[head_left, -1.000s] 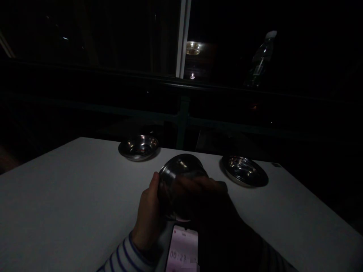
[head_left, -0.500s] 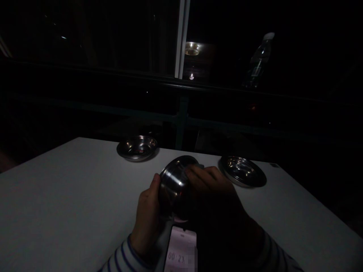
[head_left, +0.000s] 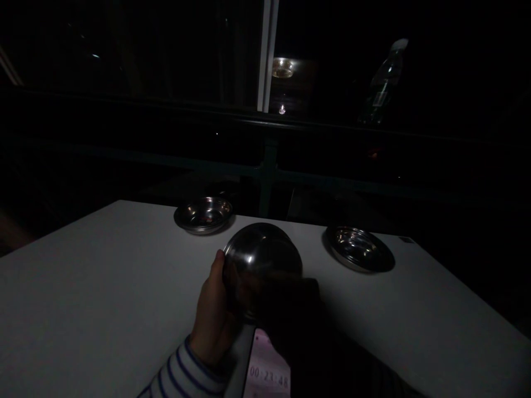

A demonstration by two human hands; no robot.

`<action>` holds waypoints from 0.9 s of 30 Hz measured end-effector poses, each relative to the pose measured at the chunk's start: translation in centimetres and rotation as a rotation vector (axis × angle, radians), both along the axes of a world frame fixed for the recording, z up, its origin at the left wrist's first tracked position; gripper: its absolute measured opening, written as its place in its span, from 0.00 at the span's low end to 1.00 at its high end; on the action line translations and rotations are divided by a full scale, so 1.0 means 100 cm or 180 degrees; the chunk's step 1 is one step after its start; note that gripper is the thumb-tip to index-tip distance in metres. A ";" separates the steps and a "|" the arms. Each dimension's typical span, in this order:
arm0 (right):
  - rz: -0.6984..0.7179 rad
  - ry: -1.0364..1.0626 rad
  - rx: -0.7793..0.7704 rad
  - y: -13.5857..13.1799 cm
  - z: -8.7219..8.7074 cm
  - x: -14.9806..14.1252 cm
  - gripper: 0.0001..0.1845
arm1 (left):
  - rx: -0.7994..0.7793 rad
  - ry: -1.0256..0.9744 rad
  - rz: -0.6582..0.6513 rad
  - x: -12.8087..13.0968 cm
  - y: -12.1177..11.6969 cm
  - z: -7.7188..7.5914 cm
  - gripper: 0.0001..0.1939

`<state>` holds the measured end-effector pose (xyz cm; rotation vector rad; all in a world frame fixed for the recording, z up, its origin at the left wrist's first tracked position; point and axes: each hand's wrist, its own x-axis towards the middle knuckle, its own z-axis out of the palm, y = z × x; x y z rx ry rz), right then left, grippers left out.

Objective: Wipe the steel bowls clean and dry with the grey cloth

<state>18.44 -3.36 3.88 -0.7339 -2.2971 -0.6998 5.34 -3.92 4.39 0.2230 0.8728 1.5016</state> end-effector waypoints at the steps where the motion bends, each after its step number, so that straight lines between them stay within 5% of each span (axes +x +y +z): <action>1: -0.0097 0.0016 -0.0061 -0.003 -0.003 -0.002 0.15 | -0.0007 0.0014 -0.0017 0.000 0.001 0.000 0.17; 17: -0.0200 -0.0072 -0.0218 -0.012 0.000 -0.003 0.18 | 0.0078 -0.0288 -0.0015 -0.002 0.004 0.004 0.19; 22: -0.0131 -0.0028 -0.0143 -0.009 -0.011 -0.006 0.18 | 0.0227 -0.0303 0.0363 -0.005 0.006 0.001 0.17; 27: -0.0153 0.0014 0.0040 -0.007 -0.015 -0.007 0.18 | 0.0031 -0.0373 0.0051 -0.005 0.005 -0.001 0.17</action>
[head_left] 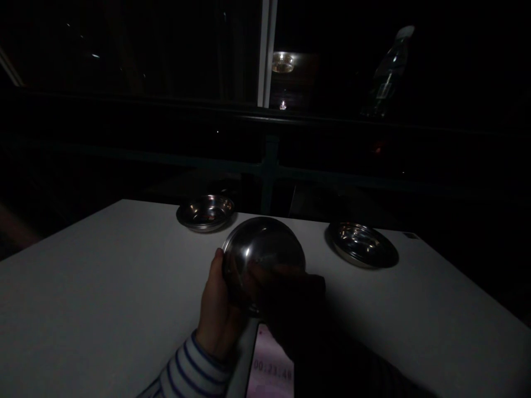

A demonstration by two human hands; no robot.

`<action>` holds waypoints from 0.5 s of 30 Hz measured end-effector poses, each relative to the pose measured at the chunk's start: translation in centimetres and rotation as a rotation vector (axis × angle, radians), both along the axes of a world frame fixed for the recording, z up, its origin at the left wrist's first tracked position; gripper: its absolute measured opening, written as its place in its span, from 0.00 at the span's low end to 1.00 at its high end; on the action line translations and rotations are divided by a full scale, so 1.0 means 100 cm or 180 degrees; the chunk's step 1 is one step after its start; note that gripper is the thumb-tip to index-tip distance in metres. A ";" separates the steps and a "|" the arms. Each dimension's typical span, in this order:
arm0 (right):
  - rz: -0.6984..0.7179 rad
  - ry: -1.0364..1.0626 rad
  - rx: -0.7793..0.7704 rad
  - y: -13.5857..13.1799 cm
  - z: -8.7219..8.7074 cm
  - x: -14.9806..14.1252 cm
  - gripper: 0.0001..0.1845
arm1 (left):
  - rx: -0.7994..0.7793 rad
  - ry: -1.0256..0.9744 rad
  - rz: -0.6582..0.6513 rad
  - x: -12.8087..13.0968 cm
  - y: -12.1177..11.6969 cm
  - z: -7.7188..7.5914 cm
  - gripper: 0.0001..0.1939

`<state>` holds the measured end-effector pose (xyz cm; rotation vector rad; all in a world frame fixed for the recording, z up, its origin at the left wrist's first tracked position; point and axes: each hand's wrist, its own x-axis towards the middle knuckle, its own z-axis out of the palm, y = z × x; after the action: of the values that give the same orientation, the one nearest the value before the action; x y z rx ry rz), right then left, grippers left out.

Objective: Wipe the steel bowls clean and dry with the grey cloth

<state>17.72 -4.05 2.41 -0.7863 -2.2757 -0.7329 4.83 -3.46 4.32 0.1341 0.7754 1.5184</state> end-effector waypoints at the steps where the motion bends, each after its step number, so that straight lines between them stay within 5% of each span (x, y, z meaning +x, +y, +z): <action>1: 0.0001 -0.0008 0.0022 -0.001 -0.001 0.000 0.18 | 0.0037 -0.0027 0.0112 -0.001 0.000 0.000 0.17; 4: 0.0053 -0.0106 -0.0074 -0.004 -0.004 0.001 0.17 | 0.0261 -0.0067 0.0495 -0.005 0.002 0.001 0.17; 15: 0.0197 -0.0185 -0.0083 -0.005 0.002 0.003 0.18 | 0.0520 0.0031 0.0534 -0.009 0.005 0.002 0.19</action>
<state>18.00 -4.55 2.62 -0.7117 -2.3550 -0.7073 3.93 -2.93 4.47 0.2022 0.6833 1.7417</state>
